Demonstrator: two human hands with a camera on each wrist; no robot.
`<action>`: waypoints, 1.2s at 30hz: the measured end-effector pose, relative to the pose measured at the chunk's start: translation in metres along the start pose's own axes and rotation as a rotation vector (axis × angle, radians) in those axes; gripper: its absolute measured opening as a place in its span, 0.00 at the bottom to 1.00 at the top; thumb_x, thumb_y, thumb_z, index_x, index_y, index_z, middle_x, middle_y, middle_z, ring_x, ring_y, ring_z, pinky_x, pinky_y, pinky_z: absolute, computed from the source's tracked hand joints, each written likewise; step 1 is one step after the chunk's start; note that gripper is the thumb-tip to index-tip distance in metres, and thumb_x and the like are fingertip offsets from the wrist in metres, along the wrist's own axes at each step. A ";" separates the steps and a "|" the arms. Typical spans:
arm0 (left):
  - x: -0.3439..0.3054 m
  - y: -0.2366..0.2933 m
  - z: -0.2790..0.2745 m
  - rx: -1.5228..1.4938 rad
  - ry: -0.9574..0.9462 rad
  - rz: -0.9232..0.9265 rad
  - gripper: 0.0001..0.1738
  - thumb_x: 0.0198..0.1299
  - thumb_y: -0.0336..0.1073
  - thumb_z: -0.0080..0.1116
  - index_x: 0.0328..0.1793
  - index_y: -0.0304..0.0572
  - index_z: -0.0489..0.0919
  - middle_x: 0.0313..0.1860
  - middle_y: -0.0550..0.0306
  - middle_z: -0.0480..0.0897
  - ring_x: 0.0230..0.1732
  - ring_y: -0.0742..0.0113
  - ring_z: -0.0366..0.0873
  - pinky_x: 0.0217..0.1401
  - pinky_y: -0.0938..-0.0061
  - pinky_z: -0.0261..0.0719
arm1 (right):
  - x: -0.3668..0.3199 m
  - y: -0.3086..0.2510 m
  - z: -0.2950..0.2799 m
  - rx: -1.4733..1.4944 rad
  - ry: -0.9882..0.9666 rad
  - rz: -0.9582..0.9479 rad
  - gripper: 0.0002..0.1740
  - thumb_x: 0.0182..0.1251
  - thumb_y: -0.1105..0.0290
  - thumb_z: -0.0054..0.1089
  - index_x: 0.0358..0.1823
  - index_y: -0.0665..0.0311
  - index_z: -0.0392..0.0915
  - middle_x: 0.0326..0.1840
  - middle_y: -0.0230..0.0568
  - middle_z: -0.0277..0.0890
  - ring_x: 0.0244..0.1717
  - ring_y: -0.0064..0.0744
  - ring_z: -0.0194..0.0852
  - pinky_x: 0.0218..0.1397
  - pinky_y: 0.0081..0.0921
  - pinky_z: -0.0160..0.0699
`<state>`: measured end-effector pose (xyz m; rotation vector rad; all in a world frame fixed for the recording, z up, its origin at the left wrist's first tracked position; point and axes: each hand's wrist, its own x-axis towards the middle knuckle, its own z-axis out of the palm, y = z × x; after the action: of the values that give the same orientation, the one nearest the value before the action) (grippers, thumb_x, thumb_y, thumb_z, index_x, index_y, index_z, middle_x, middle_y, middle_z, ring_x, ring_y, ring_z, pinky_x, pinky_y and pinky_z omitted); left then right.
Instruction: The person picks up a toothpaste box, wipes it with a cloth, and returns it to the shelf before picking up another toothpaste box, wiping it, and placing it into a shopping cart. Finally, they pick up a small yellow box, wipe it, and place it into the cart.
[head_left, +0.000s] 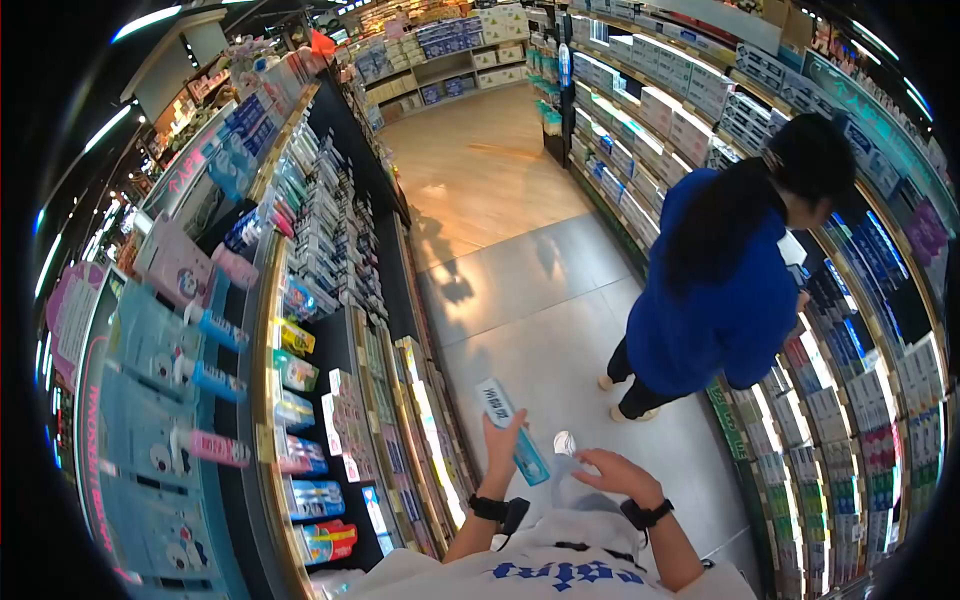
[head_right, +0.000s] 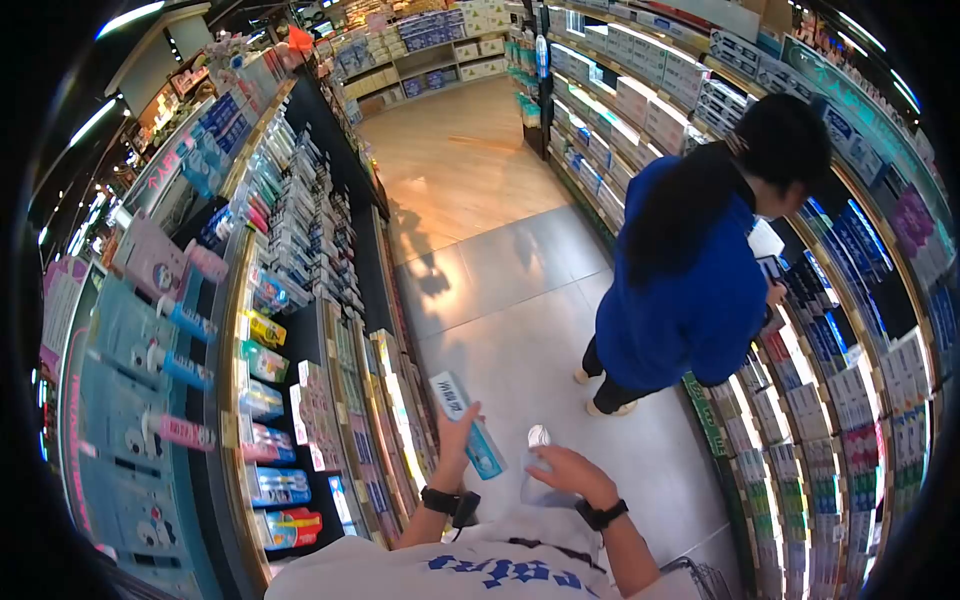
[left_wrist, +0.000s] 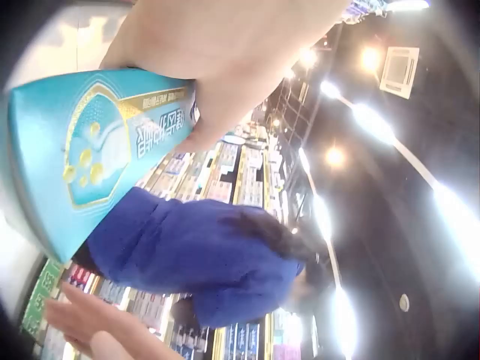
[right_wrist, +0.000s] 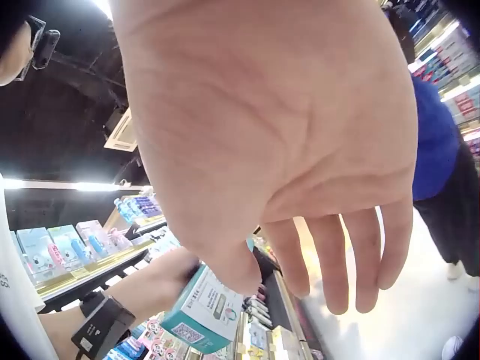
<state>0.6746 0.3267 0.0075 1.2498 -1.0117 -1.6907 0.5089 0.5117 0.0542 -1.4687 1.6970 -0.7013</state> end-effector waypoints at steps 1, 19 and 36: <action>0.016 0.014 0.000 0.012 0.005 -0.006 0.26 0.57 0.31 0.74 0.55 0.39 0.68 0.35 0.55 0.82 0.30 0.67 0.83 0.31 0.73 0.82 | 0.032 -0.005 -0.011 -0.046 -0.004 -0.040 0.28 0.72 0.52 0.62 0.62 0.67 0.76 0.55 0.54 0.81 0.54 0.49 0.81 0.59 0.36 0.78; 0.460 0.199 0.108 -0.559 0.061 0.124 0.26 0.73 0.58 0.52 0.67 0.55 0.66 0.61 0.56 0.75 0.56 0.58 0.78 0.59 0.52 0.76 | 0.528 -0.025 -0.237 0.444 0.039 -0.180 0.29 0.65 0.66 0.73 0.59 0.64 0.63 0.50 0.45 0.82 0.52 0.32 0.80 0.60 0.31 0.77; 0.915 0.335 0.435 0.285 -0.600 0.273 0.23 0.66 0.33 0.68 0.62 0.28 0.75 0.50 0.48 0.84 0.49 0.68 0.82 0.54 0.75 0.82 | 0.855 0.124 -0.523 0.946 1.136 0.188 0.19 0.76 0.54 0.60 0.50 0.63 0.69 0.32 0.41 0.83 0.24 0.29 0.82 0.28 0.22 0.78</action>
<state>0.1083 -0.5747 0.0872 0.7192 -1.7439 -1.7772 -0.0274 -0.3440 0.0756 -0.1638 1.7220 -2.0960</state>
